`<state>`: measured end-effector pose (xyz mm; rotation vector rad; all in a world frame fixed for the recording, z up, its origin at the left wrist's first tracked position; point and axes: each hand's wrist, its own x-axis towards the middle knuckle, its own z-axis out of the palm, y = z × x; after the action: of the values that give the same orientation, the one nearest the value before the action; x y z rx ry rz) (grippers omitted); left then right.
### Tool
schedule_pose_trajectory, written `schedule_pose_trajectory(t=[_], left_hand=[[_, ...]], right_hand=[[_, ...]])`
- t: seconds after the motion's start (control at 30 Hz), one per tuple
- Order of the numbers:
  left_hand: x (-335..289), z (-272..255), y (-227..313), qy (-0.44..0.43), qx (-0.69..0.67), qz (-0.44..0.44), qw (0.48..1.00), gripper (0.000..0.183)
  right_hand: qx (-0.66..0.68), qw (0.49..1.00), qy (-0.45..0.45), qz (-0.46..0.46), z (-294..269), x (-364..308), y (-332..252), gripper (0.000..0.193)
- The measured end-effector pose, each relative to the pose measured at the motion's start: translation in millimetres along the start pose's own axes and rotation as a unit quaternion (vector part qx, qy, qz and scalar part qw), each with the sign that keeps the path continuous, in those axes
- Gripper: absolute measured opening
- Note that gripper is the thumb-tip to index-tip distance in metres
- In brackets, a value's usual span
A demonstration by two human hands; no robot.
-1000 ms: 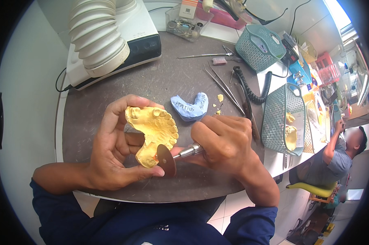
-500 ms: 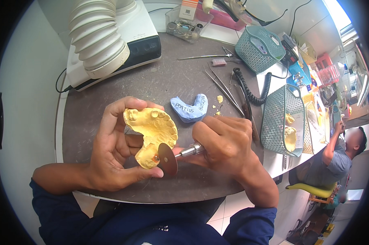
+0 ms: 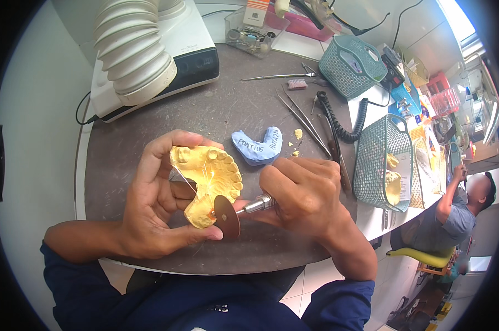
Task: The person uses a rotary grinding tool to trim and smooth the edges of a yellow dental mold. They repeatedly separate the mold from a blue counterpart to inspect the fit and then resume grinding specific areas of the yellow mold.
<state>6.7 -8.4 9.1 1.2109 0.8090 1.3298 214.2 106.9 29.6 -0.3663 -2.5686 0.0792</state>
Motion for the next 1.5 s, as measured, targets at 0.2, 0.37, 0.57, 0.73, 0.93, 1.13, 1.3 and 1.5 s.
schedule_pose_trajectory(t=[0.2, 0.37, 0.57, 0.73, 0.93, 1.13, 1.3, 1.5], left_hand=[[0.0, 0.5, 0.8, 0.003, 0.007, 0.003, 1.000, 0.097], [0.2, 0.3, 0.3, -0.001, 0.012, 0.004, 1.000, 0.097], [0.2, 0.1, -2.0, -0.001, 0.005, 0.010, 1.000, 0.095], [-0.4, 0.0, -6.2, -0.001, 0.004, 0.033, 0.999, 0.092], [-0.3, 0.6, -5.7, 0.001, -0.003, 0.034, 0.999, 0.091], [0.1, 0.4, -5.4, -0.001, 0.008, 0.031, 1.000, 0.092], [0.6, 1.8, -3.9, 0.002, -0.001, 0.023, 1.000, 0.092], [0.4, 1.3, -5.3, 0.004, 0.000, 0.029, 1.000, 0.092]], right_hand=[[-0.002, 1.000, -0.002, -0.005, 0.5, 0.0, -0.5, 0.054], [0.000, 1.000, -0.003, -0.004, 0.1, -0.6, -0.8, 0.054], [-0.007, 1.000, 0.010, -0.002, -0.3, 0.1, -0.5, 0.053], [-0.007, 1.000, 0.006, 0.002, -0.3, -0.8, 0.0, 0.052], [-0.007, 1.000, 0.004, 0.000, -0.8, -0.6, 0.4, 0.051], [-0.003, 1.000, -0.008, 0.004, -1.9, -1.2, 1.0, 0.052], [-0.005, 1.000, 0.000, 0.002, -1.6, -0.7, 0.1, 0.052], [-0.010, 1.000, -0.003, 0.000, -1.6, -0.2, 0.6, 0.052]])
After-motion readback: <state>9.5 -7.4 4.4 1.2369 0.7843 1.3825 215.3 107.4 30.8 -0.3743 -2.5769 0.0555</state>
